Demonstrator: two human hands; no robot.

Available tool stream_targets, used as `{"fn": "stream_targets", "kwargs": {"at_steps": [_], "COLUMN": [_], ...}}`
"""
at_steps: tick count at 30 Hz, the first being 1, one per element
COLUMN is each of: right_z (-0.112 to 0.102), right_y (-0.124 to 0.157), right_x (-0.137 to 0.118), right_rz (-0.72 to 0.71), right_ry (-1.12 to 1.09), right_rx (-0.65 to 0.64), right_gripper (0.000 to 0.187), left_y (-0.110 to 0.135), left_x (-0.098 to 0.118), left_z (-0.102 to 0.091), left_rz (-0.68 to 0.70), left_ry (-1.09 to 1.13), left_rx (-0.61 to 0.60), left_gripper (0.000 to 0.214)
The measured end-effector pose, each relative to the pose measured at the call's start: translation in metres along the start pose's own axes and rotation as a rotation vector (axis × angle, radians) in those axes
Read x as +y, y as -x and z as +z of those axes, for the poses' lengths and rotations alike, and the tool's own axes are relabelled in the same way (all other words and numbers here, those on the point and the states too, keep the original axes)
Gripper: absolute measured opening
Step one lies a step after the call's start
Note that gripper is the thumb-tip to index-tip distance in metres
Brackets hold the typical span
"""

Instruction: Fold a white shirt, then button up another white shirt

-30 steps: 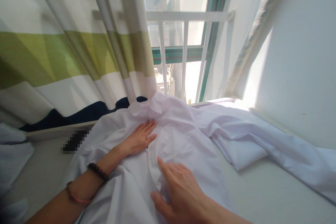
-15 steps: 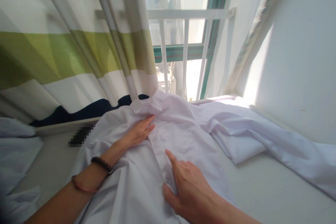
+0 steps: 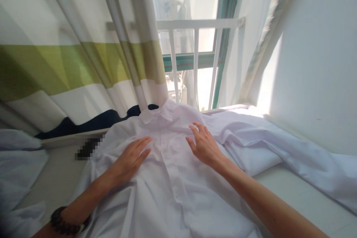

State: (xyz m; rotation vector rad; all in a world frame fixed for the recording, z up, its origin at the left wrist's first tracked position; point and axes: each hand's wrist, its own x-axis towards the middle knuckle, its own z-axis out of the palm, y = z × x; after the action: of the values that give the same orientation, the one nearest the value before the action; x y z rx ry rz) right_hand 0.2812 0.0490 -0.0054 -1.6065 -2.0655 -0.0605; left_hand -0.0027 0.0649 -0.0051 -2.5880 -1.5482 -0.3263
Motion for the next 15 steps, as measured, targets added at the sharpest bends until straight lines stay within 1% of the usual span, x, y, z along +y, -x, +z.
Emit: {"fn": "stream_targets", "kwargs": {"at_steps": [1,3,5,7,9,11,12,14,15], "right_z": [-0.002,-0.008,-0.012,-0.01,-0.006,-0.004,-0.005,-0.012,-0.018], "right_y": [-0.009,-0.028,-0.048,-0.065,-0.076,-0.084,-0.087,-0.092,-0.096], "right_x": [0.007,0.022,0.036,0.047,0.051,0.05,0.05,0.05,0.05], "right_rz": [0.047,0.177,0.26,0.301,0.304,0.285,0.274,0.256,0.247], "right_ry": [0.013,0.042,0.051,0.055,0.061,0.071,0.077,0.086,0.09], "right_rx": [0.018,0.026,0.008,-0.031,-0.078,-0.108,-0.109,-0.092,-0.073], "right_gripper": [0.048,0.051,0.051,0.052,0.044,0.027,0.022,0.022,0.025], "left_y": [-0.005,-0.019,-0.032,-0.042,-0.047,-0.049,-0.05,-0.051,-0.053], "left_x": [-0.01,-0.034,-0.057,-0.074,-0.083,-0.087,-0.088,-0.09,-0.092], "left_z": [-0.009,-0.027,-0.041,-0.047,-0.047,-0.046,-0.045,-0.046,-0.047], "left_rz": [-0.046,-0.141,-0.224,-0.271,-0.276,-0.254,-0.24,-0.226,-0.221], "left_ry": [-0.029,-0.077,-0.129,-0.173,-0.202,-0.217,-0.219,-0.223,-0.223], "left_rx": [0.069,0.131,0.148,0.131,0.102,0.08,0.072,0.066,0.067], "left_gripper": [0.042,0.04,0.04,0.039,0.033,0.025,0.023,0.022,0.023]}}
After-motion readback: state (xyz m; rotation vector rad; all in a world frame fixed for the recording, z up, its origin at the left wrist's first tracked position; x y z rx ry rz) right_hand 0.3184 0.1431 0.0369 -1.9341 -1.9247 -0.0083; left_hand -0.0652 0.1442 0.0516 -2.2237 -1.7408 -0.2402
